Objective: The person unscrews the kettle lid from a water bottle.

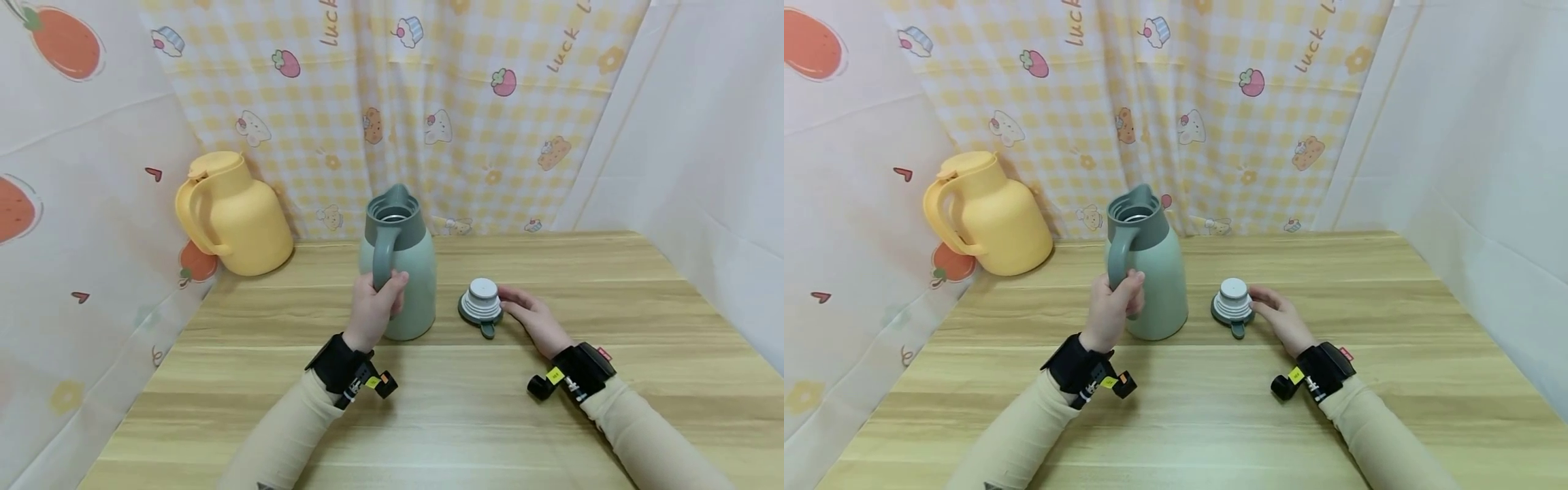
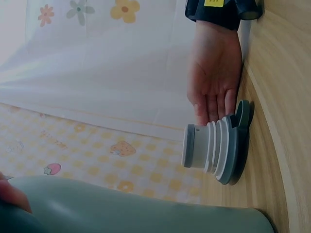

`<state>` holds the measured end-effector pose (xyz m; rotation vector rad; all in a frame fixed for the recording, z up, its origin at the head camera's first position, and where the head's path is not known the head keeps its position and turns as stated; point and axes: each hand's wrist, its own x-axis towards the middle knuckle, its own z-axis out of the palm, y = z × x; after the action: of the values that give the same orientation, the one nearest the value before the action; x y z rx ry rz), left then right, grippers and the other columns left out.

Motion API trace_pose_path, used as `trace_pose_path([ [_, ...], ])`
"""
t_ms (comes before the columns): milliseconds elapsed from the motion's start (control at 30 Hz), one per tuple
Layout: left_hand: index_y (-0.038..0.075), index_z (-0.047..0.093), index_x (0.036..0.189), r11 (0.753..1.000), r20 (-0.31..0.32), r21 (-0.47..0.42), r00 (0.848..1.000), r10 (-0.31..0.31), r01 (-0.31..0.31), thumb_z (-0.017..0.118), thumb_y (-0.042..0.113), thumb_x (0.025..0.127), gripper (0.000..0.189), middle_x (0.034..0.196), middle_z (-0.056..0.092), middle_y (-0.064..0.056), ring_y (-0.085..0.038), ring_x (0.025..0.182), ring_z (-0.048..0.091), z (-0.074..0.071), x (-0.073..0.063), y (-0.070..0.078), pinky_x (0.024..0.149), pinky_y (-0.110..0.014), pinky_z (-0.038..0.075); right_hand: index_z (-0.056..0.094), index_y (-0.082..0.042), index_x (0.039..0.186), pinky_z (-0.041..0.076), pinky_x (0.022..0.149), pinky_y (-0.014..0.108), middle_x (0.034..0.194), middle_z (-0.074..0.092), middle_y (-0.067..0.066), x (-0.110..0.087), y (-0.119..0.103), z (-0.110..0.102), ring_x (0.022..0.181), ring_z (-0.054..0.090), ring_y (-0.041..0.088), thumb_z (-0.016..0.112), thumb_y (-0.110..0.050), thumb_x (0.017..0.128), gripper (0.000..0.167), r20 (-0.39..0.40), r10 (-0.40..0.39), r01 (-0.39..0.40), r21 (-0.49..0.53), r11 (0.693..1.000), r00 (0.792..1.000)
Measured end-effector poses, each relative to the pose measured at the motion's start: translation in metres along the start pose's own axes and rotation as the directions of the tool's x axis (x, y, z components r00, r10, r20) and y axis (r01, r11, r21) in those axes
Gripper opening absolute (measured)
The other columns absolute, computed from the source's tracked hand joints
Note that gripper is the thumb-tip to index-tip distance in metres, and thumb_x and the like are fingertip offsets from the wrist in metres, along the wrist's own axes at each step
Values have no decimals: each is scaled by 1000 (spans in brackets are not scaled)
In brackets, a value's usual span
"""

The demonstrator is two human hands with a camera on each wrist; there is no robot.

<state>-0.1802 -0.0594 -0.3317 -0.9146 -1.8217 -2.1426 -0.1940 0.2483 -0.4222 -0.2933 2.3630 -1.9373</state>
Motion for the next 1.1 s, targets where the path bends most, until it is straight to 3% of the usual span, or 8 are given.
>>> trace_pose_path([
  [433,7,39,56,998,-84,59,996,-5,10,53,20,96,44,49,35,3,-16,42,32,7,28,-16,45,-28,26,41,5,142,33,97,13,142,44,23,-1,-3,-7,134,36,33,53,-21,101,50,-14,-3,3,-3,1000,1000],
  [700,11,40,53,995,-115,87,993,-40,50,51,11,98,46,48,36,3,-16,41,34,4,43,-28,46,-28,28,41,5,141,33,97,14,141,46,23,0,2,-4,134,37,32,53,-19,101,48,-4,-13,13,0,1000,1000],
  [1100,13,39,54,996,-150,47,986,-67,75,53,13,97,45,48,34,3,-15,42,31,2,71,-47,48,-27,29,43,4,141,34,97,16,140,47,23,-2,4,-2,132,39,32,54,-20,100,48,-15,-13,13,-4,1000,1000],
])
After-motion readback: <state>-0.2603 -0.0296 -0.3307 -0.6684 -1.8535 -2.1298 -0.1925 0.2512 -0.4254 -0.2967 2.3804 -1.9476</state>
